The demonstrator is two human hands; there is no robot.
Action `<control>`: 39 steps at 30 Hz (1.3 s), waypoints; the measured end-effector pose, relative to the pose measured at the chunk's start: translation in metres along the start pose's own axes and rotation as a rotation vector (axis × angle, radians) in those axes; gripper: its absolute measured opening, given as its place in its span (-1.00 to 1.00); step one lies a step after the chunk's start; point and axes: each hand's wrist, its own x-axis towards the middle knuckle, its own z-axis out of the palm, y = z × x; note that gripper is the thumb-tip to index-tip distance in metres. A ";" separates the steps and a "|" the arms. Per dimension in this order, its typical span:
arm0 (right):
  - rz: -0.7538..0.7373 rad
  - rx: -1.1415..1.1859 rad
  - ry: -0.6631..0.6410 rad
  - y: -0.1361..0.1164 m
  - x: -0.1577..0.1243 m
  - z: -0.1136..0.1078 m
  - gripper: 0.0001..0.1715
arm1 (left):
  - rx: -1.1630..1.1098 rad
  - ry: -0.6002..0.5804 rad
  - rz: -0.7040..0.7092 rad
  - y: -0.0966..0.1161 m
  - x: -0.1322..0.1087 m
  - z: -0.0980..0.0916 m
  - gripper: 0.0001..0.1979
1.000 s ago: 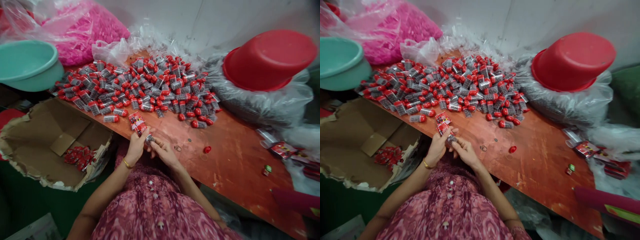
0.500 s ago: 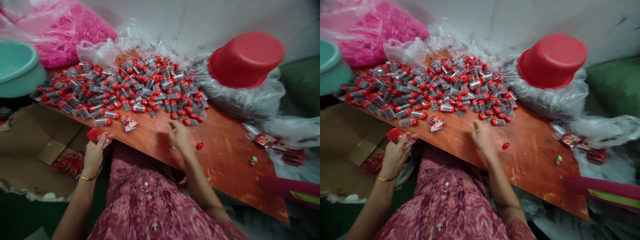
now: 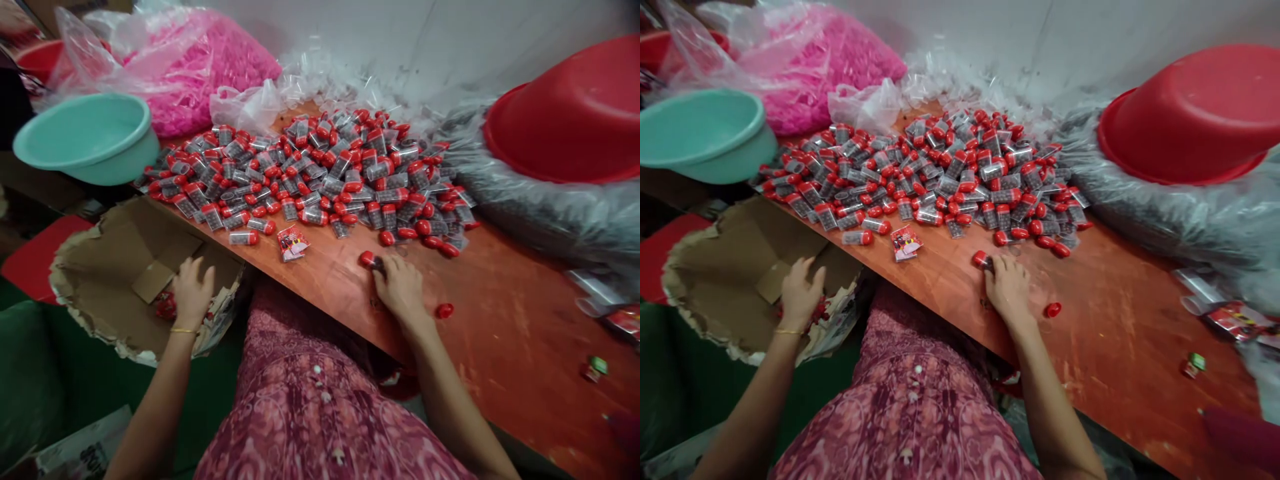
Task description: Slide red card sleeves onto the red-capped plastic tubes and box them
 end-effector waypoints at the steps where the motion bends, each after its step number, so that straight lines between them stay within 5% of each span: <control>1: -0.024 0.011 -0.001 -0.008 -0.001 0.000 -0.63 | 0.007 -0.011 0.102 0.029 0.005 0.009 -0.55; 4: -0.059 0.036 0.001 -0.025 -0.004 0.003 -0.56 | 0.003 -0.102 0.378 0.102 0.016 0.036 -0.54; 7: -0.068 0.074 0.011 -0.031 -0.009 0.006 -0.53 | 0.021 -0.191 0.483 0.138 0.021 0.058 -0.57; 13: -0.088 0.230 0.100 -0.031 -0.012 0.005 -0.60 | -0.037 -0.170 0.488 0.138 0.011 0.075 -0.72; 18: -0.128 0.515 0.188 -0.064 0.002 -0.009 -0.66 | -0.108 -0.061 0.424 0.139 0.005 0.074 -0.70; 25: 0.043 1.303 -0.028 -0.123 0.031 -0.007 -0.68 | -0.247 -0.026 0.383 0.166 -0.009 0.059 -0.68; 30: 0.156 1.531 0.029 -0.116 0.031 -0.008 -0.75 | -0.638 -0.122 0.164 0.175 -0.017 0.054 -0.53; 34: 0.112 1.420 0.037 -0.104 0.019 -0.009 -0.69 | -1.039 -0.405 -0.135 0.184 -0.020 0.056 -0.63; 39: 0.113 1.269 0.136 -0.105 0.006 -0.005 -0.59 | -1.416 -0.504 -0.452 0.199 -0.032 0.055 -0.60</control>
